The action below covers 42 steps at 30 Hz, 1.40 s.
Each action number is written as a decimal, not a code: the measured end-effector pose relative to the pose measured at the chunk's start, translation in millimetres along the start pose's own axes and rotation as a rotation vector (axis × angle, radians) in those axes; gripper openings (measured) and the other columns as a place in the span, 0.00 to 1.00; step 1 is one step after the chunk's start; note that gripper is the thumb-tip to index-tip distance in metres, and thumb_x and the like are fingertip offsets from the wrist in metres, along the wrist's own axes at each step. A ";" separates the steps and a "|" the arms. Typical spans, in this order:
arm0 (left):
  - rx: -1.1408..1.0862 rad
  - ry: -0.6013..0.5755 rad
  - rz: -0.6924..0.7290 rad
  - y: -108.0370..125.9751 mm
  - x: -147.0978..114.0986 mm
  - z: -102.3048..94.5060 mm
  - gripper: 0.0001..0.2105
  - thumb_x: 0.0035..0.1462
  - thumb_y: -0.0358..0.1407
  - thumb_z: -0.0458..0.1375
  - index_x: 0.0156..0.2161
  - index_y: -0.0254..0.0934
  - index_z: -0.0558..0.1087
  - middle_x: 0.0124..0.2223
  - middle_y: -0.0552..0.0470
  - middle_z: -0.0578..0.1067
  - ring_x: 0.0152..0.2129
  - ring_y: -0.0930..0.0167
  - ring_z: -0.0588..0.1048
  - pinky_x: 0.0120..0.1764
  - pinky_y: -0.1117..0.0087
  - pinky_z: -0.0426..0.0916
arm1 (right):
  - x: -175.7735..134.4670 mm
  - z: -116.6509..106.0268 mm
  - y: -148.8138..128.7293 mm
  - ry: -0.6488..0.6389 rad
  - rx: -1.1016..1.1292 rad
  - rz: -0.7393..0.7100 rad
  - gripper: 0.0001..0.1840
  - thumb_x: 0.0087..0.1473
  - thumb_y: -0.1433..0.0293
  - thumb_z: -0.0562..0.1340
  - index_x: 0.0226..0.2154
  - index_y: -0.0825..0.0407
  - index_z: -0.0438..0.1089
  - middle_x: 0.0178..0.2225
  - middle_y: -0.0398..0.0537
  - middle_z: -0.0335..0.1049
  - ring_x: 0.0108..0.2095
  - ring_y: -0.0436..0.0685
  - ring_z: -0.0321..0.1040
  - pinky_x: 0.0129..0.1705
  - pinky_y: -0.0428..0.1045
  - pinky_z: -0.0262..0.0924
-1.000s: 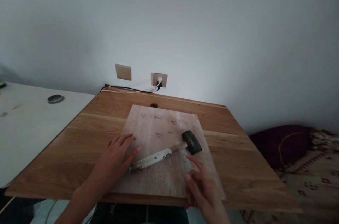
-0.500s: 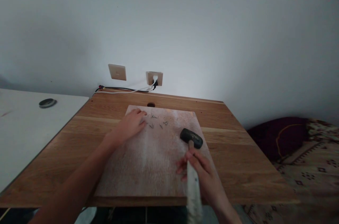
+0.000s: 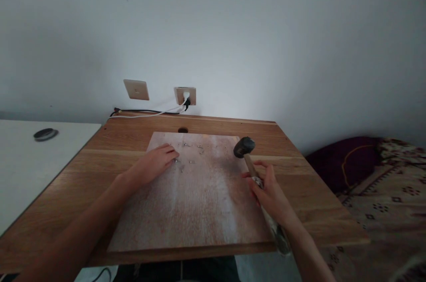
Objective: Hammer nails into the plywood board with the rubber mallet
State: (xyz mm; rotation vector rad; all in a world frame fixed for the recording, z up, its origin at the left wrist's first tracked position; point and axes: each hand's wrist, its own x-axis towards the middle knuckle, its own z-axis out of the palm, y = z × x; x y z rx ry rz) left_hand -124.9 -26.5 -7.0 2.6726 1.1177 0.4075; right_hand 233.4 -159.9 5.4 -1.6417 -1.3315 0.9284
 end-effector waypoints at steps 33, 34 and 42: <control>-0.408 0.096 0.067 79.2 171.1 65.7 0.06 0.57 0.25 0.62 0.36 0.34 0.81 0.36 0.49 0.82 0.34 0.68 0.79 0.41 0.69 0.70 | 16.2 -1.8 20.0 -0.058 0.149 0.143 0.18 0.57 0.52 0.61 0.40 0.49 0.65 0.19 0.34 0.61 0.11 0.47 0.55 0.10 0.43 0.52; -0.417 0.094 0.073 78.2 171.5 66.1 0.06 0.56 0.25 0.62 0.37 0.34 0.81 0.36 0.48 0.82 0.34 0.68 0.79 0.41 0.69 0.70 | 16.4 -2.6 18.8 -0.069 0.145 0.143 0.18 0.57 0.52 0.61 0.39 0.49 0.65 0.19 0.34 0.60 0.12 0.47 0.55 0.10 0.43 0.52; -0.557 0.120 0.016 73.3 174.7 73.6 0.12 0.53 0.23 0.64 0.43 0.34 0.78 0.35 0.51 0.82 0.32 0.69 0.80 0.42 0.68 0.72 | 27.3 -8.0 -2.1 -0.070 0.150 0.118 0.17 0.58 0.52 0.58 0.37 0.49 0.64 0.21 0.34 0.61 0.13 0.47 0.56 0.11 0.43 0.53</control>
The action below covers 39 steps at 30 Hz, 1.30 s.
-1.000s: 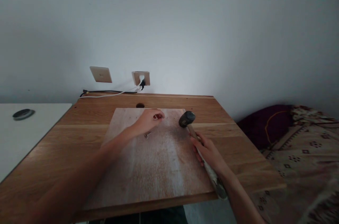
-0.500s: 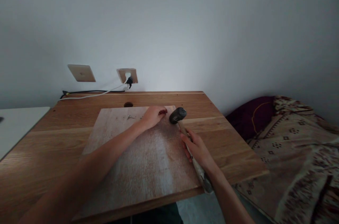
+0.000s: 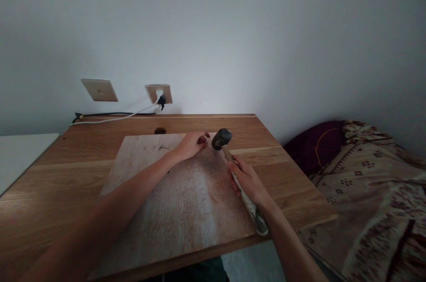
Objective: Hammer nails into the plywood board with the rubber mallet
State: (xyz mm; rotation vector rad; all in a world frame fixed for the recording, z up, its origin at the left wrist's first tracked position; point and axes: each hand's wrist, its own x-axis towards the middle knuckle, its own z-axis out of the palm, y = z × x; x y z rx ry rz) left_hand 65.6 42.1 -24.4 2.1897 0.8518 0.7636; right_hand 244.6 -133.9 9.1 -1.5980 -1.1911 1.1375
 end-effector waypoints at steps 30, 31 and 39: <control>0.514 -0.340 0.098 19.0 -50.1 -82.3 0.06 0.51 0.29 0.58 0.35 0.38 0.75 0.35 0.48 0.76 0.32 0.65 0.75 0.37 0.66 0.67 | 20.4 18.3 -0.6 -0.031 -0.149 -0.156 0.15 0.64 0.56 0.57 0.44 0.49 0.66 0.20 0.35 0.62 0.13 0.48 0.58 0.11 0.42 0.53; 0.550 -0.336 0.105 20.6 -52.9 -78.5 0.06 0.51 0.29 0.58 0.35 0.38 0.76 0.37 0.47 0.76 0.34 0.64 0.75 0.39 0.65 0.67 | 19.7 18.5 -1.4 -0.031 -0.129 -0.146 0.16 0.63 0.55 0.57 0.44 0.49 0.66 0.20 0.35 0.62 0.13 0.48 0.57 0.11 0.42 0.52; 0.587 -0.314 0.059 16.2 -62.8 -78.4 0.12 0.51 0.25 0.56 0.41 0.38 0.75 0.40 0.46 0.75 0.37 0.63 0.74 0.42 0.64 0.67 | 11.0 12.4 -1.0 -0.032 -0.099 -0.129 0.17 0.61 0.53 0.57 0.41 0.50 0.66 0.20 0.34 0.61 0.13 0.47 0.55 0.11 0.43 0.53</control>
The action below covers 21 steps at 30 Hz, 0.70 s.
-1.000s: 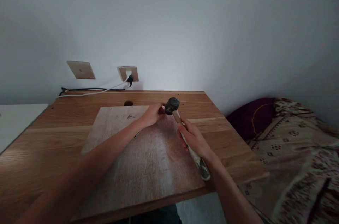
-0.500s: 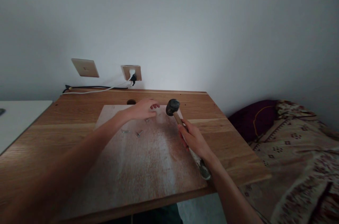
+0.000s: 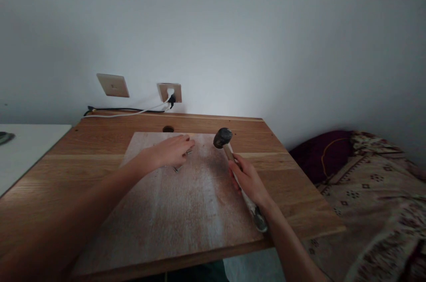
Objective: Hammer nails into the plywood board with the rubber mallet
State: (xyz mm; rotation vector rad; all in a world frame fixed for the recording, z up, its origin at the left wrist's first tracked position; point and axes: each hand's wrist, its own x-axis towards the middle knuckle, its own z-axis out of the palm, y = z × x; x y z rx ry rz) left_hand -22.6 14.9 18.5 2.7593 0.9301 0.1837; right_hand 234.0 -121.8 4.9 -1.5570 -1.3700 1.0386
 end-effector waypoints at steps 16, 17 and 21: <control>-0.311 0.187 0.112 -4.5 55.0 19.3 0.09 0.52 0.24 0.58 0.33 0.37 0.80 0.33 0.50 0.79 0.32 0.69 0.76 0.38 0.70 0.67 | 15.1 8.0 -6.0 0.077 0.202 0.036 0.20 0.55 0.50 0.60 0.37 0.49 0.63 0.22 0.33 0.61 0.12 0.45 0.54 0.09 0.42 0.52; -0.321 0.185 0.115 -5.7 56.4 20.8 0.09 0.52 0.24 0.59 0.33 0.37 0.80 0.33 0.50 0.79 0.32 0.69 0.77 0.38 0.70 0.67 | 14.6 7.4 -4.9 0.075 0.210 0.047 0.21 0.54 0.50 0.60 0.38 0.50 0.63 0.22 0.33 0.61 0.12 0.45 0.54 0.09 0.42 0.52; -0.315 0.175 0.111 -9.0 57.9 21.1 0.09 0.53 0.25 0.59 0.34 0.37 0.81 0.33 0.51 0.79 0.32 0.69 0.77 0.38 0.70 0.67 | 13.6 4.9 -1.6 0.081 0.221 0.055 0.22 0.54 0.50 0.60 0.40 0.50 0.64 0.21 0.33 0.60 0.12 0.46 0.54 0.09 0.43 0.52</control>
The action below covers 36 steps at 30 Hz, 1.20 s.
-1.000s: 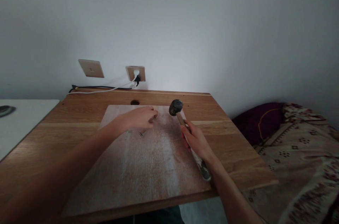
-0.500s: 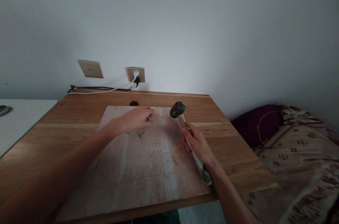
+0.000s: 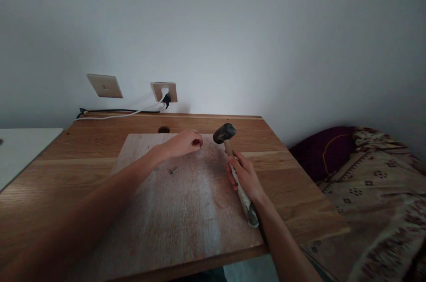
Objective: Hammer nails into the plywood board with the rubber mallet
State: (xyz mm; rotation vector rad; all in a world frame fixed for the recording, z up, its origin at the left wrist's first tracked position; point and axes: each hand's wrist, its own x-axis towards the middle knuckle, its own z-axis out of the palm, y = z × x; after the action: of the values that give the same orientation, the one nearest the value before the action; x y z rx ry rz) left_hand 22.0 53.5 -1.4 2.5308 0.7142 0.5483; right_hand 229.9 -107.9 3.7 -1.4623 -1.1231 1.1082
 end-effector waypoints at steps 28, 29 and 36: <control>-0.219 0.177 -0.054 -7.0 -3.3 21.2 0.06 0.59 0.29 0.61 0.39 0.38 0.81 0.40 0.50 0.83 0.37 0.68 0.80 0.45 0.67 0.72 | -3.5 5.5 0.2 -0.046 0.016 -0.010 0.18 0.56 0.52 0.60 0.36 0.49 0.62 0.23 0.33 0.61 0.12 0.45 0.54 0.09 0.42 0.52; -0.217 0.172 -0.047 -7.0 -3.3 22.1 0.07 0.59 0.29 0.61 0.39 0.38 0.81 0.40 0.50 0.83 0.37 0.68 0.80 0.45 0.67 0.71 | -3.8 5.5 -0.4 -0.044 0.016 -0.012 0.18 0.56 0.52 0.60 0.35 0.49 0.62 0.23 0.33 0.62 0.12 0.44 0.54 0.09 0.42 0.52; -0.247 0.168 -0.077 -6.6 -4.9 25.7 0.14 0.56 0.25 0.59 0.47 0.36 0.78 0.39 0.50 0.83 0.35 0.69 0.80 0.42 0.68 0.72 | -4.1 6.9 -0.7 -0.051 0.098 -0.013 0.18 0.54 0.52 0.63 0.33 0.50 0.63 0.22 0.34 0.63 0.11 0.44 0.54 0.08 0.41 0.52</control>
State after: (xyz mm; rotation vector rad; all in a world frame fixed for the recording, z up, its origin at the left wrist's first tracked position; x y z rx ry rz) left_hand 27.9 47.8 -27.1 2.2391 0.7501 0.7791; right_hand 222.3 -110.7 3.8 -1.3561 -1.0968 1.1806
